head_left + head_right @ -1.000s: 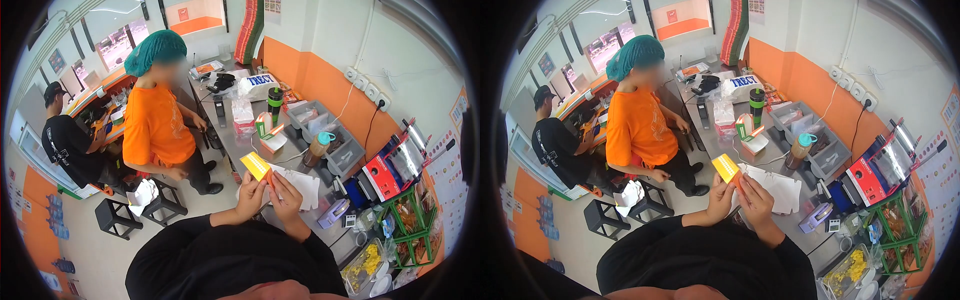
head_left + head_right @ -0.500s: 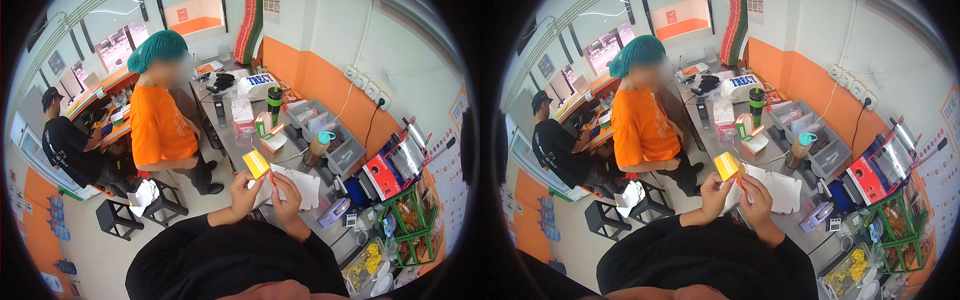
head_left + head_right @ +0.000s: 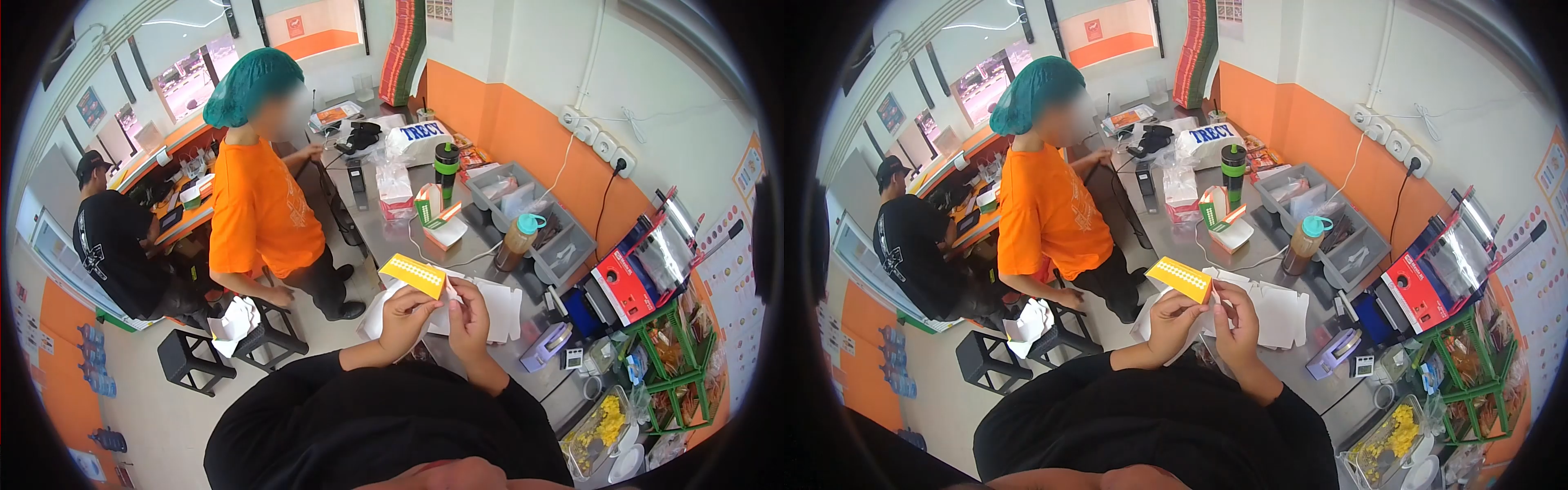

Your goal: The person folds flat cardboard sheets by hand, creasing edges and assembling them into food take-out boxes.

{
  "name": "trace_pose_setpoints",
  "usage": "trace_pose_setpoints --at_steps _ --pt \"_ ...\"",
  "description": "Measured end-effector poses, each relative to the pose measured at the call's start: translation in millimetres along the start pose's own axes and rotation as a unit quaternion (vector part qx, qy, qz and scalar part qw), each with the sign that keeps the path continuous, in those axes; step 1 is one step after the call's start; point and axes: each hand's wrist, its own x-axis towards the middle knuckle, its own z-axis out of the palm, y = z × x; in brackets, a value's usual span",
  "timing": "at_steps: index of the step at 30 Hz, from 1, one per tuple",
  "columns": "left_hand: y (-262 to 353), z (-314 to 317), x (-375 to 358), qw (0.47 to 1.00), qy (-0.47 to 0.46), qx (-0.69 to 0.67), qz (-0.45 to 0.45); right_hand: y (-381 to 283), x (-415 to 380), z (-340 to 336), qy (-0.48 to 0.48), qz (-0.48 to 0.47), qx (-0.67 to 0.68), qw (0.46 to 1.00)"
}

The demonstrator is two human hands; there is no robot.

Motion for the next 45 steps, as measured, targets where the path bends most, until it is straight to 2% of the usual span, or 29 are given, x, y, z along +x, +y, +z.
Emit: trace_pose_setpoints --at_steps 4,6,14,21,26,32,34,37,39,45 --pt "-11.5 -1.1 -1.8 0.999 -0.005 -0.030 -0.024 -3.8 2.6 -3.4 -0.012 -0.020 -0.027 0.999" --pt "-20.2 -0.9 -3.4 0.991 0.001 -0.118 -0.063 -5.8 3.6 -5.4 -0.013 -0.007 -0.019 1.000" --pt "-20.2 -3.0 -2.4 0.983 -0.029 -0.155 -0.090 -14.4 9.4 -8.2 -0.004 0.020 -0.060 0.998" --pt "-21.2 -0.5 -1.5 0.978 -0.032 -0.182 -0.095 -13.2 9.9 -10.5 -0.002 -0.039 -0.177 0.983" --pt "-22.1 -0.7 -0.4 0.990 -0.036 -0.127 -0.050 -21.6 12.0 -6.8 0.007 -0.074 -0.210 0.975" --pt "-16.2 -2.1 2.0 0.997 -0.049 -0.051 -0.033 -20.6 10.1 -6.8 0.016 -0.049 -0.188 0.981" --pt "-18.7 -4.3 0.7 0.998 -0.055 -0.035 -0.023 -18.3 8.1 -6.7 0.017 -0.030 -0.135 0.990" --pt "-18.3 -4.3 -0.2 0.997 -0.072 -0.002 -0.015 -26.3 12.6 -7.8 0.000 -0.035 -0.162 0.986" --pt "-12.7 1.5 0.2 0.971 -0.033 -0.208 -0.109 -24.4 13.9 -9.6 0.010 -0.031 -0.156 0.987" --pt "-20.5 -0.8 0.2 0.973 -0.049 -0.195 -0.114 -21.4 12.1 -9.8 0.032 -0.005 -0.124 0.992"
